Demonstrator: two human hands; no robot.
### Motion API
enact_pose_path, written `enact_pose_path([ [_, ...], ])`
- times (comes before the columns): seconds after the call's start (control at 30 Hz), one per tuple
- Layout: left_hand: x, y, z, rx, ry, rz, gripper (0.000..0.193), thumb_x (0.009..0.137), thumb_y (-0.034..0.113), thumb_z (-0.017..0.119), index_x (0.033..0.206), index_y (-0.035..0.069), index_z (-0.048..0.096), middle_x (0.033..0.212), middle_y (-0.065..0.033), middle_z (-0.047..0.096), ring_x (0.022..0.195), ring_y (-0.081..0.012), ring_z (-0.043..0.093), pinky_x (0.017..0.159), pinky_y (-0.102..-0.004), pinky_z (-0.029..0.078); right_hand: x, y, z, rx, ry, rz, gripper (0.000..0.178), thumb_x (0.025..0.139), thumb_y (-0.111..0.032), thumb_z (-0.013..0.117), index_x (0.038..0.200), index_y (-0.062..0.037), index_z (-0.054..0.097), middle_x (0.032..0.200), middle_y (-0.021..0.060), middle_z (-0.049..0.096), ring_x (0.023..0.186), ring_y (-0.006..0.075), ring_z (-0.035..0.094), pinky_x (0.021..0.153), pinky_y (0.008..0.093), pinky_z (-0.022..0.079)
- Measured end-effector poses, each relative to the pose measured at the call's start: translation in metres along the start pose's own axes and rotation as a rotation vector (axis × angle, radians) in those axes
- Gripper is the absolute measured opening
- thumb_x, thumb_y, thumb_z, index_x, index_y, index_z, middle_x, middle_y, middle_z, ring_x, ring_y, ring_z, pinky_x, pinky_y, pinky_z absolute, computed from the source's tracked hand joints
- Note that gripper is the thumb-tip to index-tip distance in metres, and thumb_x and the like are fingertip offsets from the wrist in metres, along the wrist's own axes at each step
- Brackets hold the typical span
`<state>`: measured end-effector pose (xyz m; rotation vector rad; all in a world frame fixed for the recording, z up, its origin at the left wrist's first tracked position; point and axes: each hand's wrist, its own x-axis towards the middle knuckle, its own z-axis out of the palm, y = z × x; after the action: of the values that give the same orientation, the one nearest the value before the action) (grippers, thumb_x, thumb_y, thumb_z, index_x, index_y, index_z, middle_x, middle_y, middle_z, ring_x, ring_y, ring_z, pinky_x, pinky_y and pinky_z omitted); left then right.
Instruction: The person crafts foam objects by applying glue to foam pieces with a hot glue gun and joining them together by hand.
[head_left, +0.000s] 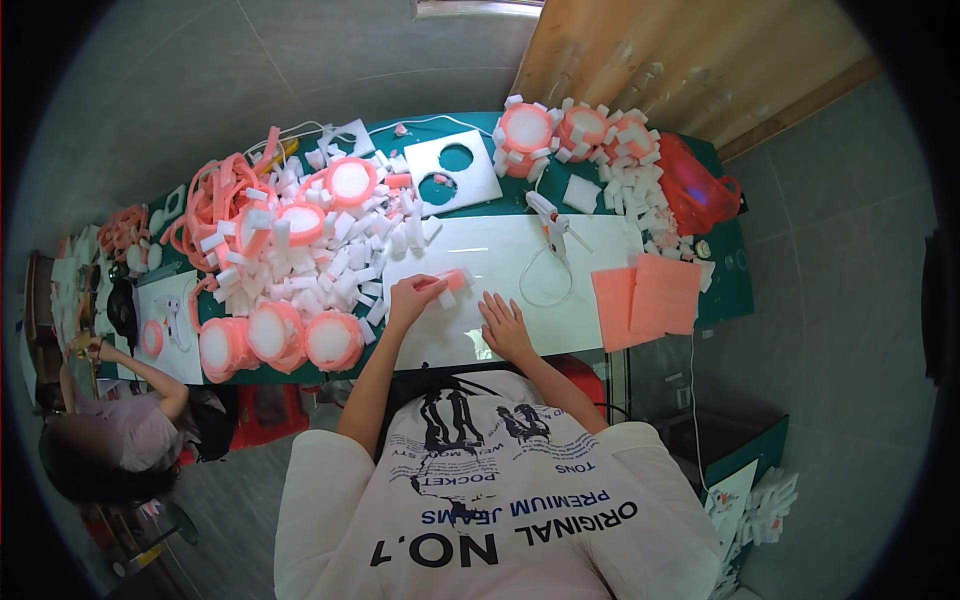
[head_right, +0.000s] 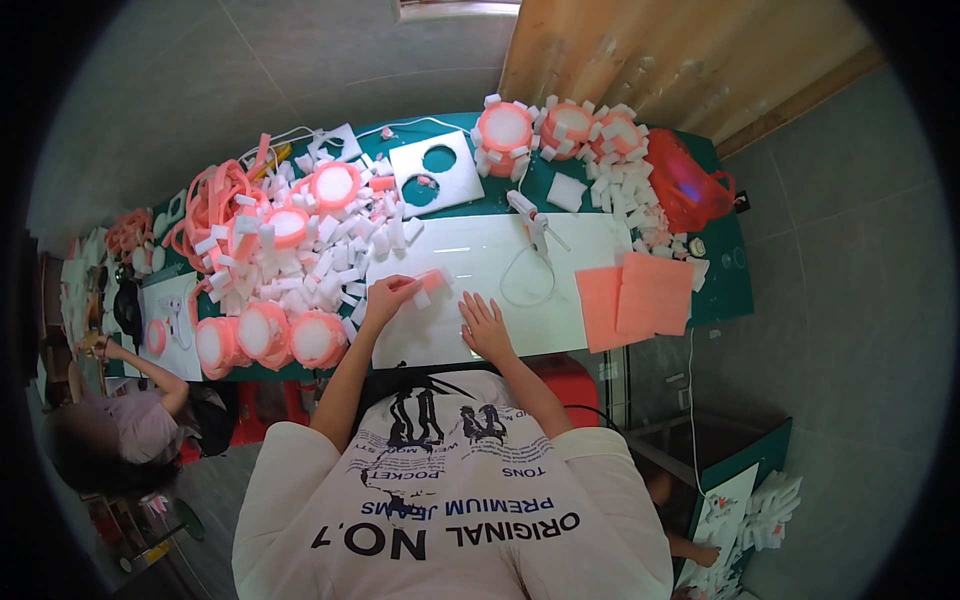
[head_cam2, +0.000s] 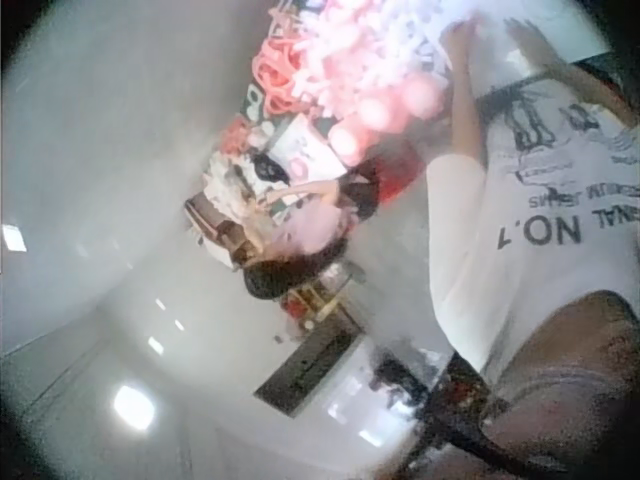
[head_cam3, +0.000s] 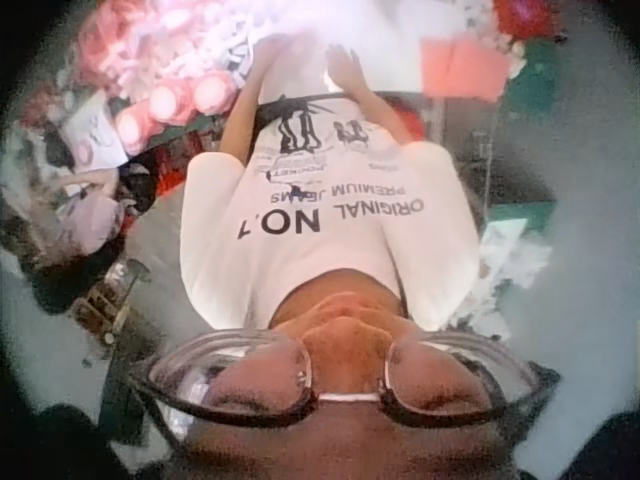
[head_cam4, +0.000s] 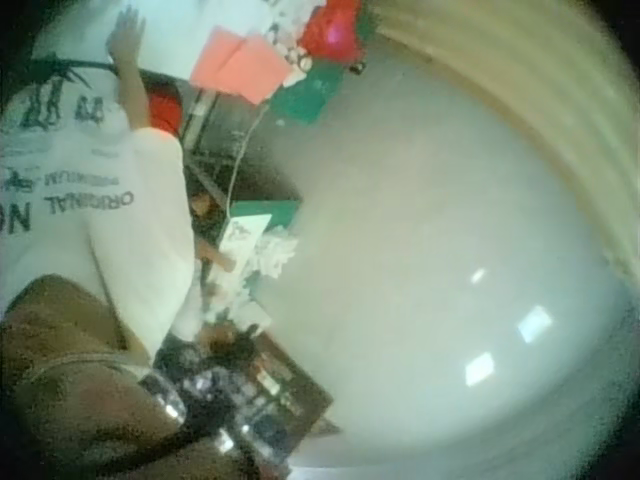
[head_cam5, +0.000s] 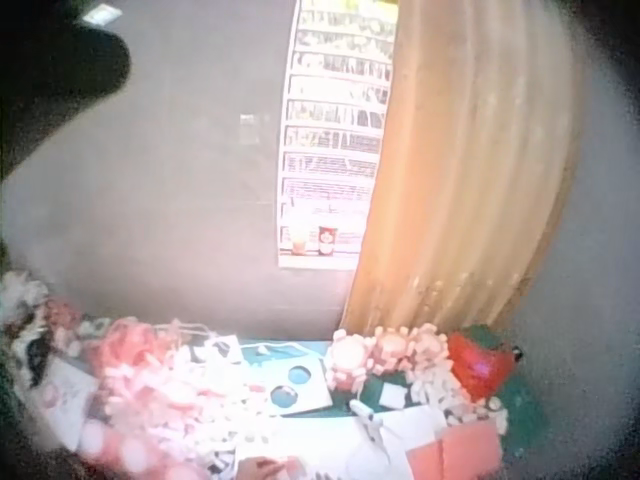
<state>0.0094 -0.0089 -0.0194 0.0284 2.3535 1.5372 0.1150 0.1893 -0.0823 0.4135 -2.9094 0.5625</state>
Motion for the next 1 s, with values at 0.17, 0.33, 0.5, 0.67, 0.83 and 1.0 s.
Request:
enact_pose_path([
  [0.17,0.000,0.002,0.001,0.003,-0.017,0.006,0.034,0.067,0.033,0.067,0.082,0.003,0.065,0.069,-0.0076,0.063,0.063,-0.0112,0.058,0.060,-0.0221,0.045,0.005,0.012,0.017,0.009,0.124,0.030,0.029,0.078,-0.014,0.050,0.106,-0.0045,0.048,0.112,0.0107,0.050,0.105,0.0234,0.047,0.091,0.0417,0.028],
  [0.33,0.002,-0.002,0.001,0.018,-0.015,-0.008,0.034,0.067,0.033,0.067,0.082,0.003,0.065,0.069,-0.0076,0.063,0.063,-0.0112,0.058,0.060,-0.0222,0.045,0.012,0.008,0.020,0.106,0.196,0.134,0.024,0.080,-0.015,0.050,0.100,-0.0007,0.052,0.096,0.0136,0.058,0.094,0.0259,0.054,0.086,0.0407,0.033],
  [0.5,0.003,-0.003,0.001,0.000,-0.022,0.001,0.033,0.067,0.033,0.067,0.082,0.003,0.065,0.069,-0.0074,0.063,0.063,-0.0110,0.058,0.060,-0.0220,0.045,0.012,0.002,0.020,0.090,0.193,0.181,0.025,0.080,-0.012,0.048,0.101,0.0001,0.051,0.098,0.0149,0.057,0.096,0.0269,0.052,0.087,0.0424,0.032],
  [0.67,0.000,0.001,0.000,-0.022,-0.021,-0.010,0.034,0.067,0.033,0.067,0.082,0.002,0.064,0.070,-0.0071,0.063,0.063,-0.0108,0.058,0.060,-0.0219,0.045,0.003,-0.004,0.011,0.025,0.114,0.096,0.034,0.077,-0.015,0.049,0.108,-0.0020,0.045,0.116,0.0136,0.046,0.109,0.0258,0.042,0.093,0.0427,0.027],
  [0.83,0.001,0.001,0.000,0.002,-0.018,-0.010,0.034,0.067,0.033,0.067,0.082,0.003,0.065,0.070,-0.0072,0.063,0.062,-0.0110,0.058,0.060,-0.0218,0.045,-0.001,-0.007,0.002,0.040,0.037,0.082,0.039,0.077,-0.020,0.048,0.112,-0.0044,0.043,0.126,0.0106,0.037,0.117,0.0248,0.034,0.096,0.0418,0.022],
  [1.0,0.000,0.000,0.001,-0.005,-0.021,-0.007,0.033,0.067,0.033,0.067,0.082,0.003,0.065,0.069,-0.0076,0.063,0.062,-0.0111,0.058,0.060,-0.0218,0.045,-0.001,-0.006,0.003,-0.015,0.013,0.082,0.046,0.078,-0.025,0.047,0.120,-0.0079,0.039,0.127,0.0081,0.036,0.117,0.0221,0.033,0.097,0.0405,0.022],
])
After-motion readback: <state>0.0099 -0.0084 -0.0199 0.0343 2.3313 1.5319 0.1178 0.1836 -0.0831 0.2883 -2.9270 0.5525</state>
